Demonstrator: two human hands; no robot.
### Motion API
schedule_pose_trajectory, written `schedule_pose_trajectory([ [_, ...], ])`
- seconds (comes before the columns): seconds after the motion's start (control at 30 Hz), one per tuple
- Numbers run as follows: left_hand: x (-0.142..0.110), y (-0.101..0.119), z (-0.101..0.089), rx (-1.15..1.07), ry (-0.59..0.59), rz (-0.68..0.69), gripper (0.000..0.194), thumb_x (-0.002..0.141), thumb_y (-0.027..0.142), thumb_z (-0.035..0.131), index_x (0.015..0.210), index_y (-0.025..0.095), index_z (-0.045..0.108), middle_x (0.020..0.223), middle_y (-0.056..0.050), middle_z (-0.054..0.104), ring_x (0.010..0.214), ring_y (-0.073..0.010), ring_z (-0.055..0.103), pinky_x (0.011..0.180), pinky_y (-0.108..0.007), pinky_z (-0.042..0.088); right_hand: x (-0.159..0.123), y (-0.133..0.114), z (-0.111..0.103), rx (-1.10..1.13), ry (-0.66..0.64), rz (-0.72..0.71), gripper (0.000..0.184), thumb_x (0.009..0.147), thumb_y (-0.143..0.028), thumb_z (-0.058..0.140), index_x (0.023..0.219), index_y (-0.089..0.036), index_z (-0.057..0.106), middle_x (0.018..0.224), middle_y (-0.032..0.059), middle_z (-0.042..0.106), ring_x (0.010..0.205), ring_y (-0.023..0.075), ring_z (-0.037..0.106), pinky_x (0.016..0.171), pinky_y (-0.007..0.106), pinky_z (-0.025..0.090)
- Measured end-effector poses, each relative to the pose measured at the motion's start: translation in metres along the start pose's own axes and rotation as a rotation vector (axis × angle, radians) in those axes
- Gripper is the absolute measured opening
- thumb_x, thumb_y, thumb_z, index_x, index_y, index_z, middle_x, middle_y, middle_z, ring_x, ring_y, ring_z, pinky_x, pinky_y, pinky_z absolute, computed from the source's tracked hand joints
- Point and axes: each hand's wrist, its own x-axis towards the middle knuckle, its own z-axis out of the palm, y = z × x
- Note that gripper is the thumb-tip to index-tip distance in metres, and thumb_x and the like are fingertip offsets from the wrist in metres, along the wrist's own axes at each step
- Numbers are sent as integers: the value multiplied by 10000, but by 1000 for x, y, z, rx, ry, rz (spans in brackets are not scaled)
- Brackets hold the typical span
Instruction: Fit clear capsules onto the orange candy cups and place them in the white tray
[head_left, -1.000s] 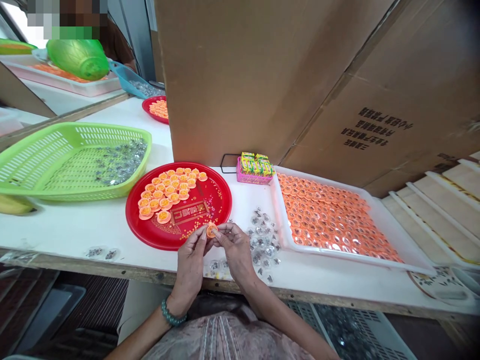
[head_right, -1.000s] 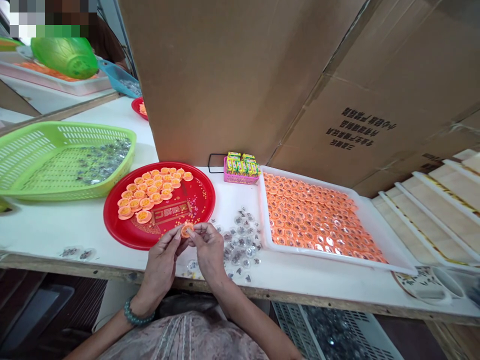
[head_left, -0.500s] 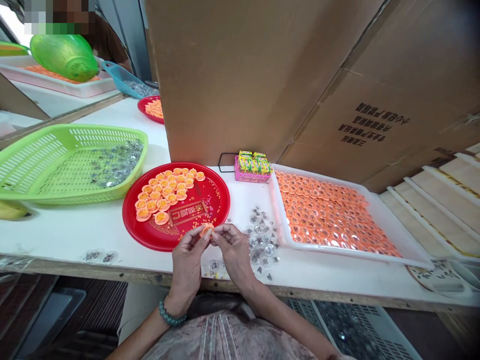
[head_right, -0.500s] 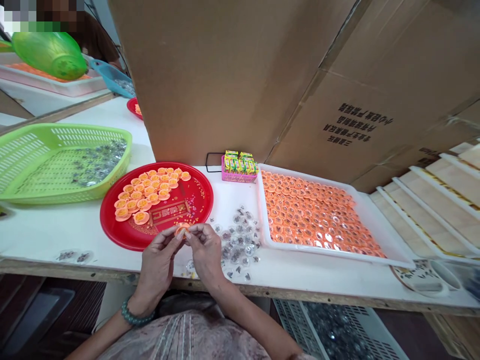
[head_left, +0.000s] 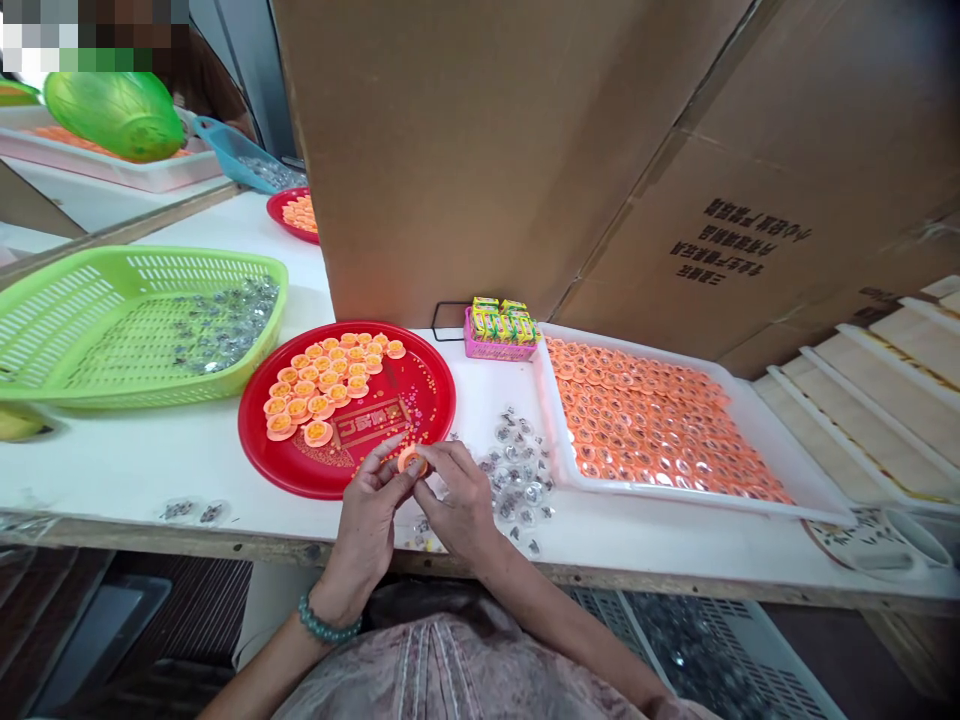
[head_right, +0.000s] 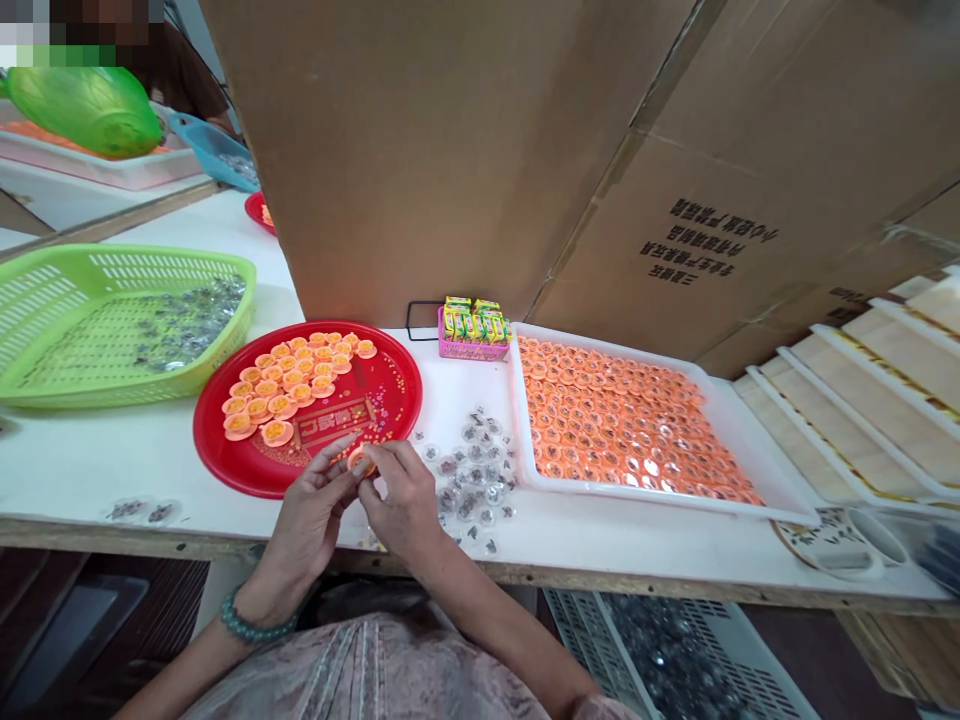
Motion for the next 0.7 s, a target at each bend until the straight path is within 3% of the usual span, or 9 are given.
schedule_pose_trajectory([
  [0.17, 4, 10, -10, 204, -137, -100, 346, 633, 271, 777, 929, 149, 644, 860, -53, 679, 785, -167, 614, 722, -261, 480, -2, 0, -4, 40, -60, -3, 416, 740, -71, 539, 1101, -263, 618, 985, 53, 608, 885, 173, 580, 783, 304, 484],
  [0.47, -2, 8, -9, 130, -127, -17, 254, 651, 246, 765, 857, 168, 640, 760, -17, 671, 693, -140, 604, 669, -248, 489, -10, -4, -6, -58, -62, -74, 447, 797, -124, 542, 1215, -277, 574, 1042, 84, 614, 960, 221, 551, 845, 376, 461],
  [0.7, 0, 2, -11, 113, -106, 23, 277, 679, 265, 751, 885, 160, 601, 797, -29, 684, 738, -145, 621, 708, -246, 491, -5, -5, -11, 63, -80, 41, 454, 762, -90, 569, 1165, -297, 606, 1029, 60, 600, 960, 206, 534, 834, 359, 451],
])
